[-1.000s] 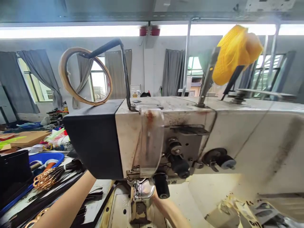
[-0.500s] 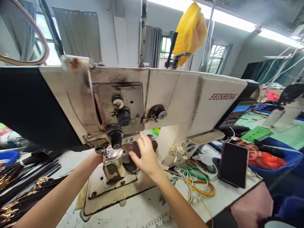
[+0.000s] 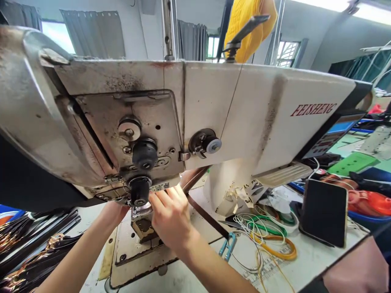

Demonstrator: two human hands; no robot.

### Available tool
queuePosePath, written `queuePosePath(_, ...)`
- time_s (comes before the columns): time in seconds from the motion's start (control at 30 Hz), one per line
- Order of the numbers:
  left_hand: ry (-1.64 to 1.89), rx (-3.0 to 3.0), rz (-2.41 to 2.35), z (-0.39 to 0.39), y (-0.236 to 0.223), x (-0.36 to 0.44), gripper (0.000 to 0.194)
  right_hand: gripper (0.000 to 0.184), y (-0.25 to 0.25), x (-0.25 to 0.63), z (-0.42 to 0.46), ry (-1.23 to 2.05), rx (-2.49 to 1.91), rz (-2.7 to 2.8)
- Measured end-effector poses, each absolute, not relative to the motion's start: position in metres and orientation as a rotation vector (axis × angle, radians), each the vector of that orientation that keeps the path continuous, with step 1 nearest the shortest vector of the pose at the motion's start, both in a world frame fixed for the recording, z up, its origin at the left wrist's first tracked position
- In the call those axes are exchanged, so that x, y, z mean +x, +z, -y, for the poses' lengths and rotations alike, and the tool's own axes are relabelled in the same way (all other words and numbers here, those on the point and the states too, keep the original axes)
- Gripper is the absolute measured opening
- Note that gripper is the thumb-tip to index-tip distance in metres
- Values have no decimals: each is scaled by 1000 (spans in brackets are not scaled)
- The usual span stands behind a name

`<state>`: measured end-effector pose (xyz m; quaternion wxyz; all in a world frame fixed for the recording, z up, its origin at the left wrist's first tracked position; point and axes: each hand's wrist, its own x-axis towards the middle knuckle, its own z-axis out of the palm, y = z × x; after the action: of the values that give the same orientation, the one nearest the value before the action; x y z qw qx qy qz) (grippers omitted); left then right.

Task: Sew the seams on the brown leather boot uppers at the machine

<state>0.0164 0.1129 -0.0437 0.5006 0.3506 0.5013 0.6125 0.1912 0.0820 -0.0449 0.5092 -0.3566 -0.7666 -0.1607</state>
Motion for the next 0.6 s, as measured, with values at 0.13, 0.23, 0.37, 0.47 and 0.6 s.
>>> queuePosePath(0.13, 1432, 833, -1224, -84, -45, 13, 43, 37, -47, 180, -53, -439, -746, 1878)
queuePosePath(0.23, 1362, 844, -1223, -61, -43, 15, 53, 45, -63, 179, -35, -519, -738, 1909)
queuePosePath(0.37, 1288, 899, -1253, -58, -41, 8, 48, 34, -49, 190, -28, -545, -654, 2008)
queuePosePath(0.47, 1215, 991, -1266, -72, -45, -8, 44, 31, -15, 201, -36, -556, -642, 2185)
queuePosePath(0.6, 1193, 1051, -1267, -80, -52, -15, 45, 25, 5, 210, -51, -705, -736, 2400)
